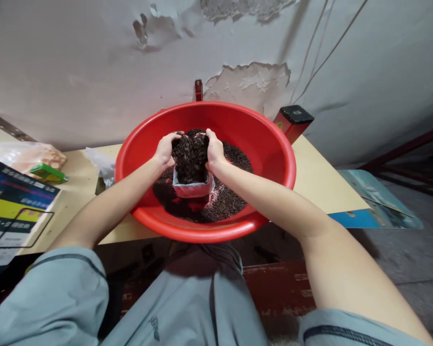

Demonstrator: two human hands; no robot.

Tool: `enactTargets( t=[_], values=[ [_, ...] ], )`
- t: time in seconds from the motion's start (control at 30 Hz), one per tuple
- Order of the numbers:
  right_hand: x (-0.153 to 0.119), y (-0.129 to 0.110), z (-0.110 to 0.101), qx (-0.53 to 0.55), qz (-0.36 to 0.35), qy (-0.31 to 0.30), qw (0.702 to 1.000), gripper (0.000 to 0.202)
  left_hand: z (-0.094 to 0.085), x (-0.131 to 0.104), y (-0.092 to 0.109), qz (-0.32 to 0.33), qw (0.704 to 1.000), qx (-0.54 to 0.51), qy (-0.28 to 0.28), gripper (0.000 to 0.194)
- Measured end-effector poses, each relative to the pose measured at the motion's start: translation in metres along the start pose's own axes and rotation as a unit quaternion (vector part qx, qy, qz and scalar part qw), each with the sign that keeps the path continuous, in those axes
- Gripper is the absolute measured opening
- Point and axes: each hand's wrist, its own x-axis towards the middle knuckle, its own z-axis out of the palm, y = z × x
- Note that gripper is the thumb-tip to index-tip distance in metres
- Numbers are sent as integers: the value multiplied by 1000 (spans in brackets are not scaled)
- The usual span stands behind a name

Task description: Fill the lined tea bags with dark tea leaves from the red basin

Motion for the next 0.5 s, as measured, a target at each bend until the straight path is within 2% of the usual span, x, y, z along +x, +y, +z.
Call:
enactTargets(
  t=[0.1,0.27,0.33,0.4,0.5],
  values=[
    [-18,-14,4,29,22,-29,999,44,1,-14,10,-6,998,34,-52,14],
    [-33,-33,-4,-20,52,-91,994,51,-9,-26,33,-52,981,131,-131,14],
    [-24,-36,-15,-53,61,-104,991,57,-14,-21,43,-82,969,182,-145,22],
    [-3,-34,-29,-98,52,-105,988,62,-19,-7,50,-98,956,241,-132,37],
    [44,-22,-56,-229,25,-85,969,68,-29,28,48,-59,921,381,-61,50]
  ],
)
